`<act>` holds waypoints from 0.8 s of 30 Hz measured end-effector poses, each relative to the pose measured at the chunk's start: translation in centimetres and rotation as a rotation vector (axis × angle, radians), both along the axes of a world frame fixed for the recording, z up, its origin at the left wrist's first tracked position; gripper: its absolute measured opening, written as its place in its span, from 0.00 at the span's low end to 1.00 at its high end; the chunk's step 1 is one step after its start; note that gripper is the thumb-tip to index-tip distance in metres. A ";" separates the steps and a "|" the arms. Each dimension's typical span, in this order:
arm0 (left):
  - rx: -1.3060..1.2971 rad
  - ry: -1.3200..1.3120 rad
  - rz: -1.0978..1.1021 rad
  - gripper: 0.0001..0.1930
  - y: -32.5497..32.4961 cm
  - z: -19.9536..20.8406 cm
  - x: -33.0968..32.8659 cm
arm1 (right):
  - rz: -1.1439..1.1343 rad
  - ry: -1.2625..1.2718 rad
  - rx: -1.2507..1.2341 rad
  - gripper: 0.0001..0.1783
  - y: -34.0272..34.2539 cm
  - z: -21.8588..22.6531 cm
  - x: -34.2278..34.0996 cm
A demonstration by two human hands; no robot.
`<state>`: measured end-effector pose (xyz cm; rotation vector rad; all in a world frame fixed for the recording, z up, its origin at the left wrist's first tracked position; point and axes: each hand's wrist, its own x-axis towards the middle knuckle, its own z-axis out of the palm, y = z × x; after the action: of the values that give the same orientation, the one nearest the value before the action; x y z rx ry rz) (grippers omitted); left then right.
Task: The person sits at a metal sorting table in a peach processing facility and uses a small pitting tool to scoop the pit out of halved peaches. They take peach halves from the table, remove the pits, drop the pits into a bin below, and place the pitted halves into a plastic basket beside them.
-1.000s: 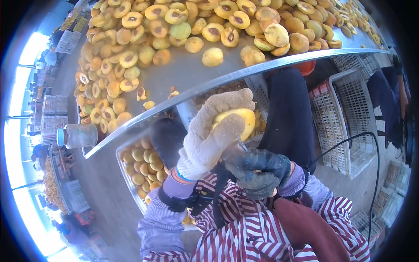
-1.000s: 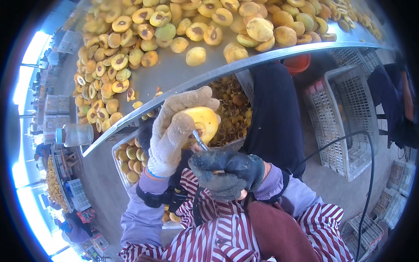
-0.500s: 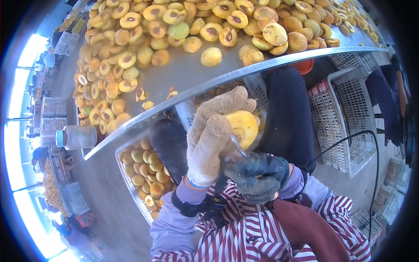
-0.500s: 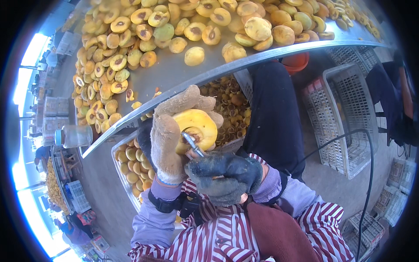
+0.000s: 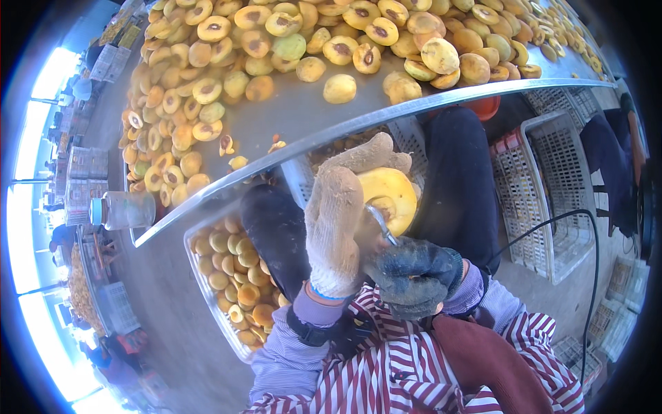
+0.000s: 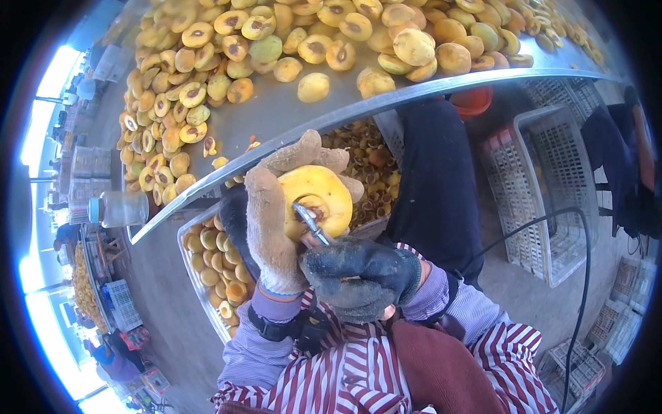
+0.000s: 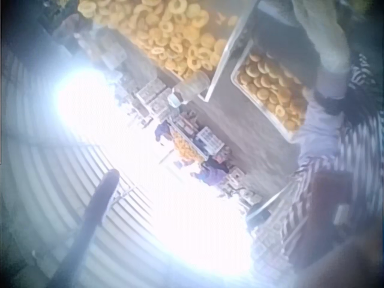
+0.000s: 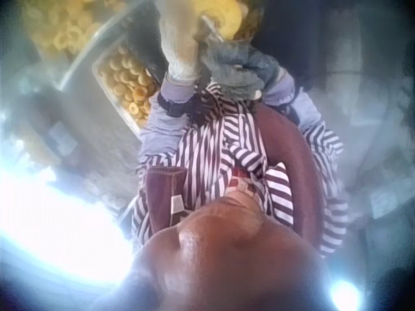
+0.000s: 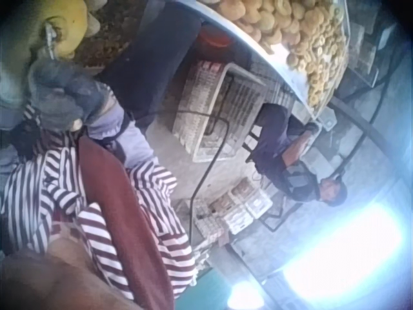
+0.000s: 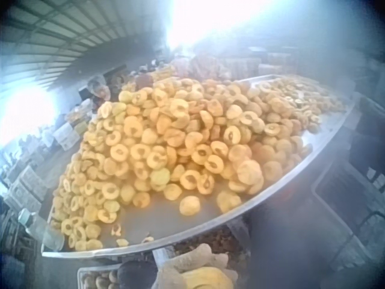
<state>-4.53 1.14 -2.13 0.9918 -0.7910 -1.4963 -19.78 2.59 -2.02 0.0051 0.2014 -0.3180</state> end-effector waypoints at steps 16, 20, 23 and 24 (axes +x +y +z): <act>0.019 0.360 0.144 0.33 0.2 2.4 -1.6 | -0.034 -0.126 -0.052 0.08 -0.2 -1.2 0.3; 0.105 0.433 0.156 0.32 0.2 3.0 -0.9 | 0.076 0.103 -0.267 0.19 -0.9 -0.5 0.7; 0.171 0.556 0.117 0.30 0.0 2.5 -0.4 | 0.087 -0.020 -0.289 0.17 -0.8 -1.7 1.1; 0.192 0.596 0.100 0.29 -0.2 1.9 -0.4 | 0.062 -0.078 -0.265 0.15 -0.7 -2.5 1.3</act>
<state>-4.88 0.99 -0.24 0.6497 -0.1726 -1.6791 -18.44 1.91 -4.48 -0.2500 0.0809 -0.2799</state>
